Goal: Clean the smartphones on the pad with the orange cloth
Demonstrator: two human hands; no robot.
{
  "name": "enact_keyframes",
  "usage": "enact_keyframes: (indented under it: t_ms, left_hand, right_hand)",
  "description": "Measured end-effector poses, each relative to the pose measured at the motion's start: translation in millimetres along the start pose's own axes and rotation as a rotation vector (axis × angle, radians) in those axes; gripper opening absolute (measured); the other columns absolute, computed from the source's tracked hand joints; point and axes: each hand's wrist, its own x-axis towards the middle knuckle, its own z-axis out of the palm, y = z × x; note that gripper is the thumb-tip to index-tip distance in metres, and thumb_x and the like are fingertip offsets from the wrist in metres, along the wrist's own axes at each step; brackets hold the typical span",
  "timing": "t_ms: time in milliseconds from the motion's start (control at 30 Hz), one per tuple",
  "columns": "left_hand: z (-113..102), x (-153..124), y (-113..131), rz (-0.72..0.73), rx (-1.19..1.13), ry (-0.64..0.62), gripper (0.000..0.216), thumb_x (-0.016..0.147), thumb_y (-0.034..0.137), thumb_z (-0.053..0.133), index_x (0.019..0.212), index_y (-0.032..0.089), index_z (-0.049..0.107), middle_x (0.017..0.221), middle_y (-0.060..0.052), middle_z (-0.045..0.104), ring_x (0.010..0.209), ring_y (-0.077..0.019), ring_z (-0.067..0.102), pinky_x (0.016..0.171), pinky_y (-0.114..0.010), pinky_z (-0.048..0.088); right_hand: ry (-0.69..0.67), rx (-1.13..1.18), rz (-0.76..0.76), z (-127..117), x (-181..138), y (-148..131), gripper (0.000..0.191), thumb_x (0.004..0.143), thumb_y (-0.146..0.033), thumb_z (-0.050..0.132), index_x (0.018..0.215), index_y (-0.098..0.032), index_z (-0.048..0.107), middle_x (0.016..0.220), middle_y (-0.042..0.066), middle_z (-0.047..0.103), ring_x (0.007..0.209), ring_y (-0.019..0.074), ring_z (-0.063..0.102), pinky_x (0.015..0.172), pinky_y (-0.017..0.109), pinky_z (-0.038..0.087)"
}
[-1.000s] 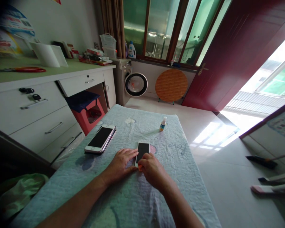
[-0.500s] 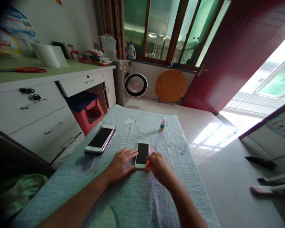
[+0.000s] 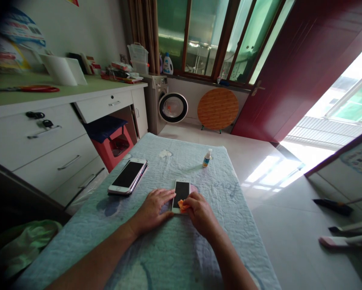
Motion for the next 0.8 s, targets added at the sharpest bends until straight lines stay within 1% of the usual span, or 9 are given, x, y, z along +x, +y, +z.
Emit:
enact_keyframes:
  t_ms: [100,200,267,300,400,500,600,700,800]
  left_hand:
    - [0.0,0.3,0.0,-0.005,0.010,-0.006,0.054,0.080,0.044,0.068,0.128,0.022,0.056,0.139,-0.008,0.052,0.126,-0.0289,0.046,0.108,-0.047,0.029]
    - [0.2,0.3,-0.3,-0.003,0.019,-0.008,0.054,0.081,0.044,0.067,0.128,0.022,0.056,0.139,-0.008,0.052,0.125,-0.0294,0.046,0.108,-0.047,0.029]
    - [0.4,0.2,-0.6,0.001,0.019,-0.008,0.055,0.081,0.046,0.067,0.129,0.021,0.056,0.139,-0.008,0.052,0.125,-0.0297,0.046,0.107,-0.048,0.030]
    - [0.6,0.2,-0.8,0.002,0.017,-0.007,0.055,0.081,0.046,0.067,0.128,0.021,0.056,0.139,-0.008,0.052,0.125,-0.0297,0.046,0.107,-0.048,0.030]
    - [1.4,0.2,-1.5,0.006,0.015,0.002,0.054,0.081,0.048,0.066,0.128,0.022,0.056,0.139,-0.008,0.053,0.125,-0.0294,0.047,0.107,-0.048,0.030]
    - [1.6,0.3,-1.9,0.010,0.017,0.003,0.055,0.081,0.049,0.066,0.128,0.022,0.056,0.139,-0.008,0.052,0.125,-0.0291,0.047,0.107,-0.047,0.030]
    - [1.6,0.2,-2.3,0.012,0.018,-0.005,0.056,0.082,0.051,0.064,0.129,0.021,0.055,0.139,-0.008,0.052,0.125,-0.0294,0.046,0.108,-0.048,0.030]
    - [2.6,0.1,-3.3,0.019,0.016,0.004,0.058,0.082,0.055,0.063,0.129,0.021,0.056,0.138,-0.009,0.053,0.125,-0.0304,0.046,0.107,-0.048,0.030]
    - [4.4,0.4,-4.7,0.022,0.014,0.010,0.060,0.081,0.056,0.063,0.129,0.021,0.056,0.138,-0.009,0.053,0.125,-0.0313,0.046,0.106,-0.049,0.030]
  right_hand:
    - [-0.043,-0.028,-0.018,-5.1,-0.3,-2.6,0.016,0.087,-0.013,0.053,0.084,-0.019,0.068,0.093,0.005,0.060,0.089,0.0162,0.054,0.081,0.029,0.043]
    - [-0.042,-0.060,-0.050,-6.8,0.0,-4.5,0.017,0.085,-0.009,0.053,0.082,-0.020,0.067,0.111,0.006,0.061,0.100,0.0181,0.052,0.088,0.032,0.042]
    - [-0.041,-0.066,-0.074,-6.1,-0.1,-4.7,0.018,0.084,-0.007,0.053,0.082,-0.020,0.066,0.118,0.005,0.060,0.105,0.0192,0.051,0.093,0.035,0.041]
    - [-0.045,-0.061,-0.087,-5.4,-0.2,-4.4,0.019,0.084,-0.006,0.053,0.083,-0.020,0.066,0.118,0.005,0.061,0.106,0.0195,0.051,0.094,0.036,0.041]
    - [-0.056,-0.039,-0.128,-2.4,-0.9,-2.9,0.022,0.082,-0.003,0.052,0.084,-0.020,0.066,0.108,0.005,0.066,0.102,0.0192,0.054,0.092,0.035,0.043]
    - [-0.025,-0.015,-0.142,0.6,-1.8,-1.2,0.021,0.082,-0.004,0.052,0.082,-0.021,0.065,0.104,0.005,0.065,0.098,0.0186,0.055,0.088,0.033,0.045]
    - [0.054,0.060,-0.138,2.7,-2.3,0.1,0.019,0.084,-0.007,0.051,0.086,-0.020,0.063,0.102,0.006,0.061,0.091,0.0163,0.057,0.081,0.029,0.047]
    - [0.122,0.130,-0.140,4.0,-1.8,1.6,0.020,0.084,-0.006,0.048,0.089,-0.020,0.062,0.092,0.004,0.059,0.082,0.0140,0.057,0.073,0.026,0.047]
    - [0.249,0.121,-0.118,5.8,-0.7,3.7,0.020,0.083,-0.006,0.048,0.089,-0.021,0.060,0.089,0.003,0.058,0.081,0.0143,0.057,0.072,0.026,0.047]
